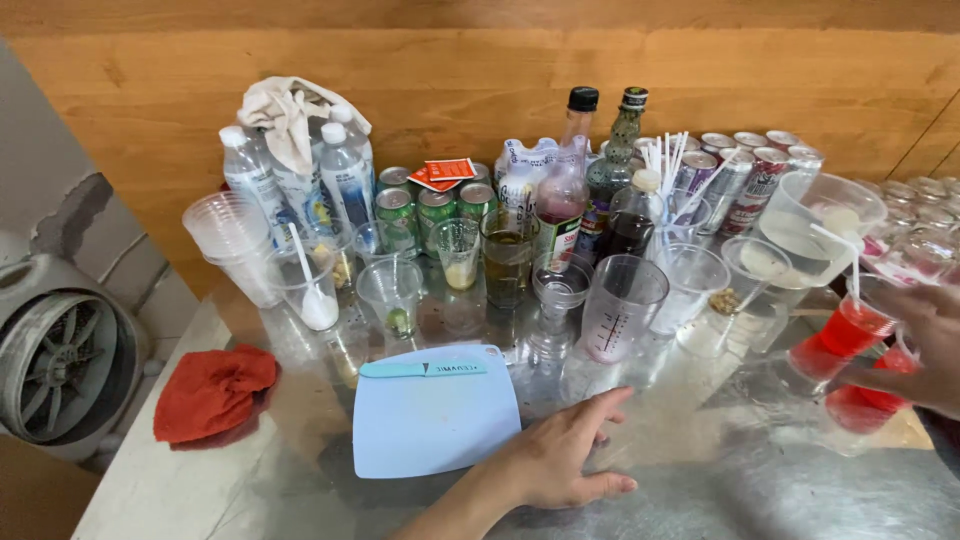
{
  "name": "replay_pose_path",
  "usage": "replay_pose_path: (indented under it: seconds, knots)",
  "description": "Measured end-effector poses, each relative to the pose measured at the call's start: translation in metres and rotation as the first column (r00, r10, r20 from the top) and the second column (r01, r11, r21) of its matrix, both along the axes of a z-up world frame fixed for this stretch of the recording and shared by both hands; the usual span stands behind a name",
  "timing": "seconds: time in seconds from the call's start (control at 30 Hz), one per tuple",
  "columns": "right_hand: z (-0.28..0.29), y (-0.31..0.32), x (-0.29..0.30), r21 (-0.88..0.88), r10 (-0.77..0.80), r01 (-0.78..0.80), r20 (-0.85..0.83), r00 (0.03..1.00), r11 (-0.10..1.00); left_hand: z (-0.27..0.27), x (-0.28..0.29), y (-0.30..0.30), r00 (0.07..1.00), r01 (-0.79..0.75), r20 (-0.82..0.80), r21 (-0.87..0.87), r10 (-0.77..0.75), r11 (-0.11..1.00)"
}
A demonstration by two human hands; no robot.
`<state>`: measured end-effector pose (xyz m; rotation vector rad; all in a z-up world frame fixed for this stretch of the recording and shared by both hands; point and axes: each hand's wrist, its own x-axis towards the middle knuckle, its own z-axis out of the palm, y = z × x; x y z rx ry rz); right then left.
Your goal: The person inserts straws into two small plastic cups containing a red liquid and then moves them aside. They then pick up a lime, place it on a cutting board, and slice it into several pieces using a knife.
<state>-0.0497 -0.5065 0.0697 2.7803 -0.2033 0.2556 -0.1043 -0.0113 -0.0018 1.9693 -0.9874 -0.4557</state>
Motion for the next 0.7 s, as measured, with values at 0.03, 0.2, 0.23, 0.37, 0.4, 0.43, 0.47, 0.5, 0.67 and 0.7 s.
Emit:
replay_pose_path:
  seconds: [0.03, 0.2, 0.23, 0.37, 0.4, 0.43, 0.47, 0.5, 0.67, 0.7]
  knots:
    - [0.006, 0.080, -0.027, -0.008, 0.008, -0.008, -0.002, 1.000, 1.000, -0.002, -0.001, -0.002, 1.000, -0.001, 0.008, -0.006, 0.001, 1.000]
    - [0.047, 0.216, -0.032, -0.052, 0.157, -0.170, -0.191, 0.969, 0.984, 0.005, -0.005, 0.003, 1.000, -0.016, 0.006, -0.037, 0.016, 0.999]
    - [0.044, 0.229, -0.027, 0.039, 0.272, -0.270, -0.149, 0.951, 0.962, 0.007, -0.005, 0.005, 1.000, -0.021, 0.015, -0.049, 0.022, 0.999]
    - [0.025, 0.252, 0.000, 0.045, 0.327, -0.324, -0.105, 0.939, 0.945, 0.013, 0.005, 0.014, 0.992, -0.104, 0.073, -0.050, 0.107, 0.993]
    - [0.017, 0.250, 0.007, 0.083, 0.380, -0.376, -0.043, 0.924, 0.923, 0.014, 0.010, 0.017, 0.976, -0.204, 0.068, -0.065, 0.208, 0.977]
    - [0.007, 0.248, 0.014, 0.116, 0.429, -0.428, 0.017, 0.903, 0.897, 0.015, 0.013, 0.020, 0.950, -0.303, 0.058, -0.079, 0.308, 0.950]
    - [0.005, 0.246, 0.016, 0.112, 0.429, -0.428, 0.016, 0.903, 0.897, 0.013, 0.024, 0.026, 0.949, -0.304, 0.058, -0.083, 0.309, 0.949]
    - [0.000, 0.246, 0.017, 0.155, 0.428, -0.431, 0.058, 0.902, 0.889, 0.011, 0.034, 0.035, 0.914, -0.366, 0.093, -0.227, 0.394, 0.902]
    - [-0.003, 0.237, 0.012, 0.169, 0.465, -0.467, 0.054, 0.884, 0.868, 0.009, 0.076, 0.093, 0.731, -0.640, -0.010, -0.356, 0.682, 0.681]
    - [0.000, 0.236, 0.007, 0.153, 0.442, -0.441, 0.030, 0.897, 0.885, 0.007, 0.081, 0.107, 0.683, -0.693, 0.008, -0.307, 0.730, 0.652]
